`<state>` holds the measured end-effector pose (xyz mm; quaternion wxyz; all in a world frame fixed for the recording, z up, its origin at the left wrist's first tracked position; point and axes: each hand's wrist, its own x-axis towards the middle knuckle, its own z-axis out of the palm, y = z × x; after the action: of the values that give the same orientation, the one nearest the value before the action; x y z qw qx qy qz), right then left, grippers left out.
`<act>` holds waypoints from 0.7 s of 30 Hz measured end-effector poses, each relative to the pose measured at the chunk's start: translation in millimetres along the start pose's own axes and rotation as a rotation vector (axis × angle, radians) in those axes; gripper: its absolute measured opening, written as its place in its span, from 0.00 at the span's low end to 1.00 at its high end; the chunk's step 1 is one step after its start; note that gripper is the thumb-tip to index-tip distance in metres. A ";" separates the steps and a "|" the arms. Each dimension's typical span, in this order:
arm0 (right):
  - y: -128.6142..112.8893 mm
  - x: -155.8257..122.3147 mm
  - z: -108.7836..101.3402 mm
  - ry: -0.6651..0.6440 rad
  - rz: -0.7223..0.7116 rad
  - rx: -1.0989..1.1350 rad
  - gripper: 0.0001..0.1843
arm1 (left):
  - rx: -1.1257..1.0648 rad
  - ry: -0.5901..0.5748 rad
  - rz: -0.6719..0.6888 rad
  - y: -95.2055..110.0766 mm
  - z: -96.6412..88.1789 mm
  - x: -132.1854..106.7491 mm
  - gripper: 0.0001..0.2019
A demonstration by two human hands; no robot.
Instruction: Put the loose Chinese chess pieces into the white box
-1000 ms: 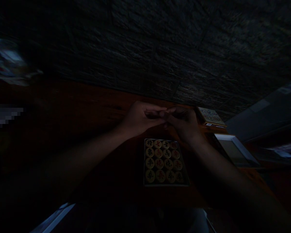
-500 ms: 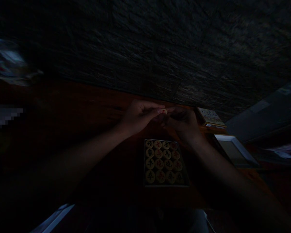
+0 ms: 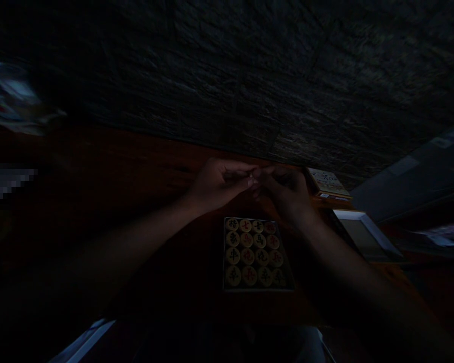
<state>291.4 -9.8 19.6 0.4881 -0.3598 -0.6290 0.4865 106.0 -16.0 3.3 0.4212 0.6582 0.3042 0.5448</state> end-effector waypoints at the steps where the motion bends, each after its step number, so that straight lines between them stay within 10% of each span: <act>1: 0.5 0.4 -0.2 0.007 0.001 -0.003 0.19 | 0.034 0.011 0.003 -0.4 0.6 -0.6 0.14; 21: -0.6 -0.5 0.6 0.070 -0.016 -0.063 0.17 | 0.195 0.070 0.052 -0.4 0.8 -2.4 0.12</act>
<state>290.9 -10.6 20.0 0.5020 -0.3866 -0.6297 0.4495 106.3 -18.1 1.8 0.3301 0.6842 0.3531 0.5461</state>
